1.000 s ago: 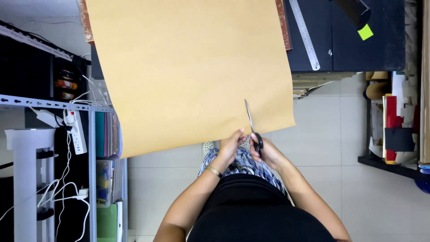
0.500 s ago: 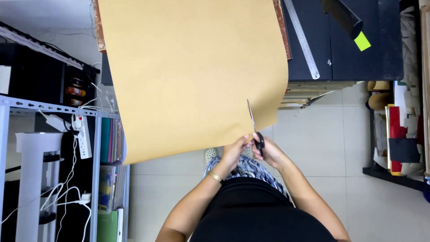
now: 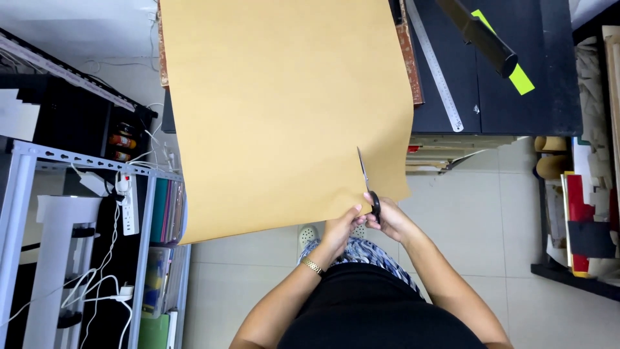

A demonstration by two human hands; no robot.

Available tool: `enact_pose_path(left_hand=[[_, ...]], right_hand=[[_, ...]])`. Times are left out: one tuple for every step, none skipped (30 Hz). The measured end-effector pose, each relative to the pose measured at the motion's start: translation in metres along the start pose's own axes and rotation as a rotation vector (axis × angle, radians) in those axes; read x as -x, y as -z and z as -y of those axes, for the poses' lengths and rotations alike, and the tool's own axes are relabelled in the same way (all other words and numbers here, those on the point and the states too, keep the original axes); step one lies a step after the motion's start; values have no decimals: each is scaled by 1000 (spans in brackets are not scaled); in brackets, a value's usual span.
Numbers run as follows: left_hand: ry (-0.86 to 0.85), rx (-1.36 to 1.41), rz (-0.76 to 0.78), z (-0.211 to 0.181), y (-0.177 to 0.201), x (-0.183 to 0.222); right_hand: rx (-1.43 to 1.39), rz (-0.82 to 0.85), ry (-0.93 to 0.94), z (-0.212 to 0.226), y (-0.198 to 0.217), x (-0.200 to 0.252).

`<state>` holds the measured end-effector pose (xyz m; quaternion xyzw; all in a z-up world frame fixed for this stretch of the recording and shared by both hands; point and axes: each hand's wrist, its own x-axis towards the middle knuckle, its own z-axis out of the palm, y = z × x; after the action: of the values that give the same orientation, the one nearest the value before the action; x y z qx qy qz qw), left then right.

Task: The person unfolds a large sheet of brown paper, cuts it in half with scissors, then uses a paper cutter to trim the pieces into smaller rectangles. The cut pieces are stacked on the table.

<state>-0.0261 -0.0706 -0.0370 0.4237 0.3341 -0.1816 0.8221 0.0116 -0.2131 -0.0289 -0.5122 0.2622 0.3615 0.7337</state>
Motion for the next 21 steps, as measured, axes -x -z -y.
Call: enact_pose_path(left_hand=[[-5,6,1,0,0,0],[-10,12,2,0,1,0],[-12,12,3,7,3,-4],[-9,-1,16,14,5,-7],[-7,-12,27,22,7,-11],[-10,-11,25,20,6,-8],[-8,6,17,17,5,-6],[-7,24,10,13,3,-4],[-10,26,10,9,4,-5],[-10,10,14,6,5,-5],[-6,-3,17,4,5,-5],[-7,1,15,6,7,-7],[-4,2,21,7,9,-10],[-2,3,28,8,11,-13],[-4,7,25,11,15,-14],[2,43,23,14,19,-16],[8,80,23,17,23,-18],[6,83,21,4,22,-6],[10,198,4,-10,22,4],[14,313,-12,-23,21,15],[12,317,-14,-20,34,8]], right_hand=[[16,-6,-3,2,-1,-1],[32,-13,-5,4,-1,-2],[32,-11,-4,16,-11,3],[37,-20,4,29,-21,7],[43,-26,11,41,-31,12],[44,-23,11,51,-38,19],[61,-22,-6,62,-46,25],[78,-22,-23,73,-54,30],[80,-20,-21,75,-57,32],[69,-28,2,77,-60,34],[59,-38,21,77,-62,37],[63,-37,19,62,-45,17],[58,-48,44,48,-29,-3],[52,-59,69,34,-13,-24],[57,-55,67,30,-11,-28],[50,-32,83,27,-10,-31],[43,-10,101,25,-8,-35],[47,-7,101,25,-9,-32],[46,22,109,26,-11,-30],[46,51,118,27,-12,-28],[50,54,117,24,-12,-28]])
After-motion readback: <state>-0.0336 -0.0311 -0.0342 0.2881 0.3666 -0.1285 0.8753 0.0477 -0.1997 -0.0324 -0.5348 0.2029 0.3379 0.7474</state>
